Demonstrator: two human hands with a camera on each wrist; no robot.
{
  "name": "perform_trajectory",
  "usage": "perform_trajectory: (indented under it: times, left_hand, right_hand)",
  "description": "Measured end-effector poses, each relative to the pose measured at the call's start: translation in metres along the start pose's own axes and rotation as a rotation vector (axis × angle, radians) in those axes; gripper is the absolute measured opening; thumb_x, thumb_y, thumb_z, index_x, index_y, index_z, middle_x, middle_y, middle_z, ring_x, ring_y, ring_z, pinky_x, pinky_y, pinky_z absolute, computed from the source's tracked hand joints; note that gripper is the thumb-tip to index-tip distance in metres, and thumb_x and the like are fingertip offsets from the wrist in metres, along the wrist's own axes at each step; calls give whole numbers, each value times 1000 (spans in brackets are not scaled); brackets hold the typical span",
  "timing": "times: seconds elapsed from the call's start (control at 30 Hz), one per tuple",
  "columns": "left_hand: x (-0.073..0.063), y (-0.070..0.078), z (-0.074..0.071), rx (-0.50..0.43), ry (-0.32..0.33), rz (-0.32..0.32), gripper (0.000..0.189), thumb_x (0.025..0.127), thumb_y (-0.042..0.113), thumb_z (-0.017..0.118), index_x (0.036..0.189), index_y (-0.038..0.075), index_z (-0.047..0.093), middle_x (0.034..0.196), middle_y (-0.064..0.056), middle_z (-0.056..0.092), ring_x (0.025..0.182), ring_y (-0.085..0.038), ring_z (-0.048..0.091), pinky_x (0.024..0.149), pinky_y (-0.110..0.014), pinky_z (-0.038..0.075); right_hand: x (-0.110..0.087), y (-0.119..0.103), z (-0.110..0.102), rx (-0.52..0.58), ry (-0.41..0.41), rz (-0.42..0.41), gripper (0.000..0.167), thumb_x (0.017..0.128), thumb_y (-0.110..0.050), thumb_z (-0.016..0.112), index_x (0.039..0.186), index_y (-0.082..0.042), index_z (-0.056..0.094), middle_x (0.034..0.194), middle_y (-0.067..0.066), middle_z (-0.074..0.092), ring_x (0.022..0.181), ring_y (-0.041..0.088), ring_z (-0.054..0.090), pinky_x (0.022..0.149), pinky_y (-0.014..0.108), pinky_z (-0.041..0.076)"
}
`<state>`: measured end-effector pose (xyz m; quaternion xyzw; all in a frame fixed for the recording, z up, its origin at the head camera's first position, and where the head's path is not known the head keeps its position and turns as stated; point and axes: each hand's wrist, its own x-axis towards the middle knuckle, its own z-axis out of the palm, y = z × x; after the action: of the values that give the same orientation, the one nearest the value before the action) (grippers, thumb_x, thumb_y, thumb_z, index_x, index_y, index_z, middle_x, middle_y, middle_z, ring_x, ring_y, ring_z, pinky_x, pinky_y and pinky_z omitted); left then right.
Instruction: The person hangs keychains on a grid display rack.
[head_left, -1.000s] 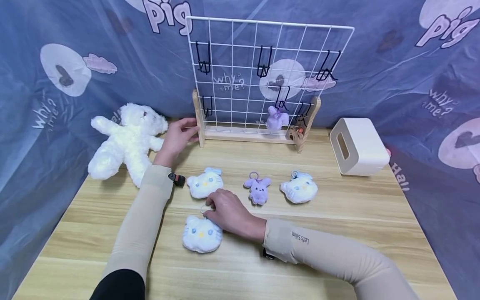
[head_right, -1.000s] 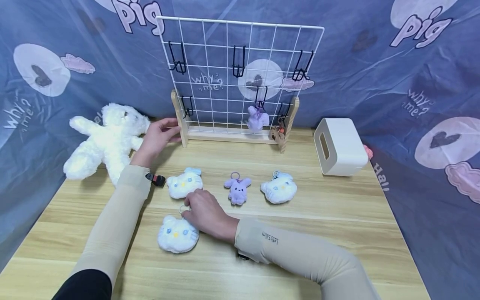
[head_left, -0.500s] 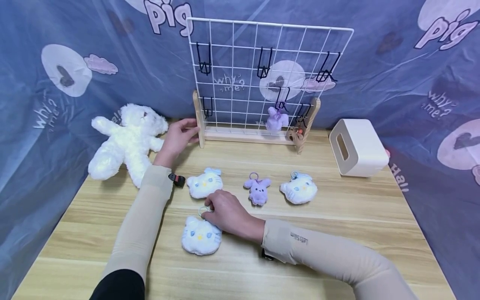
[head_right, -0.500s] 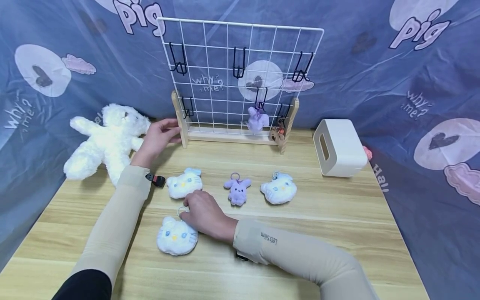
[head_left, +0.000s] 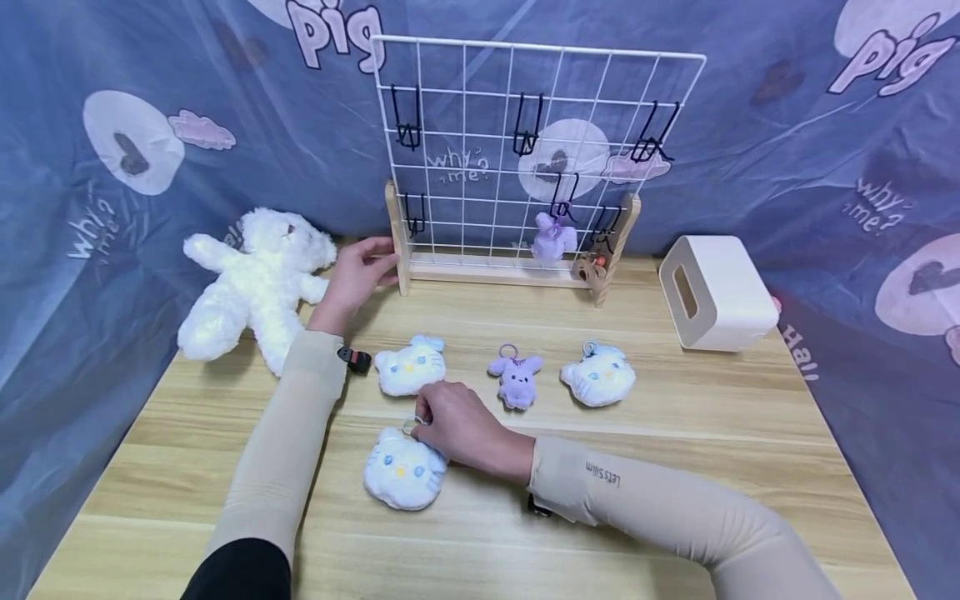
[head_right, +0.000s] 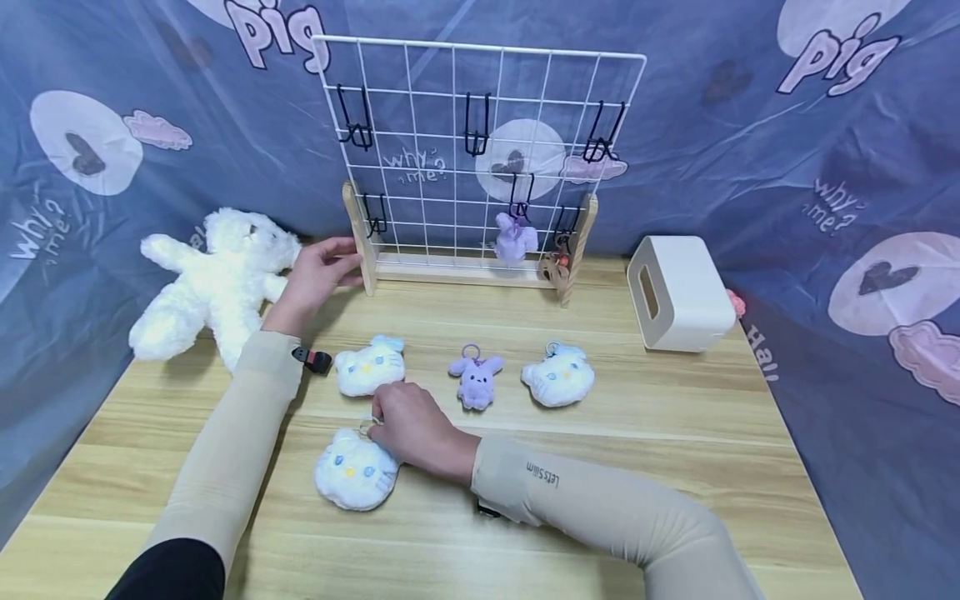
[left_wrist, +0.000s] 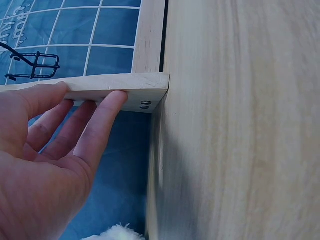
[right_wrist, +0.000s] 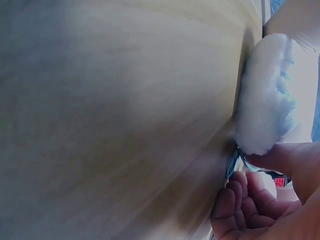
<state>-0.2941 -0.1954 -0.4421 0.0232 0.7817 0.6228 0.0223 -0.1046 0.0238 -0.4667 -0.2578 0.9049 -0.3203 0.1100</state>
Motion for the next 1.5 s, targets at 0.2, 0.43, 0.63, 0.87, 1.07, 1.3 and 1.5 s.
perform_trajectory:
  times: [0.2,0.43,0.63,0.87,1.07,1.3,1.5]
  left_hand:
    - [-1,-2,0,8,1,-2,44,113,9,66,155,-4,61,154,-26,65,117,-23,72,104,-37,72]
    - [-1,-4,-1,16,3,-1,44,114,9,65,156,-4,60,155,-26,65,122,-28,72,100,-31,73]
    - [1,-3,0,14,-2,2,44,114,10,65,155,-4,60,155,-27,64,121,-26,72,101,-31,73]
    - [1,-4,0,13,-2,-3,45,114,11,65,156,-4,60,156,-26,64,121,-26,72,98,-28,74]
    - [1,-4,0,7,6,-12,45,114,11,65,156,-3,60,157,-27,63,120,-25,73,100,-30,73]
    - [0,-1,-1,20,1,-5,45,114,11,65,156,-3,60,156,-26,64,121,-25,72,104,-34,73]
    - [1,-1,-1,16,1,-5,45,114,11,65,156,-3,60,156,-26,64,122,-27,72,106,-36,72]
  right_hand:
    - [-4,-11,-13,18,-26,-3,30,94,-17,90,74,-20,68,68,-13,60,64,1,52,58,17,48]
    - [-7,-8,-18,82,-56,48,27,96,-20,90,75,-20,73,68,-14,63,65,1,54,57,15,48]
    - [-10,-8,-23,108,-58,77,19,98,-20,87,81,-20,78,72,-13,69,68,1,58,61,15,51]
    - [-13,-9,-28,190,-48,74,14,103,-20,81,89,-19,83,77,-11,74,71,2,62,64,16,55]
    - [-15,-7,-30,245,-29,60,11,106,-20,78,97,-18,84,84,-9,76,76,2,64,68,15,58]
    - [-16,-12,-37,287,-1,36,9,106,-19,78,101,-16,85,89,-5,78,79,1,65,71,15,60]
    - [-15,-14,-38,306,21,22,7,105,-17,79,100,-16,84,88,-5,78,78,0,65,70,14,60]
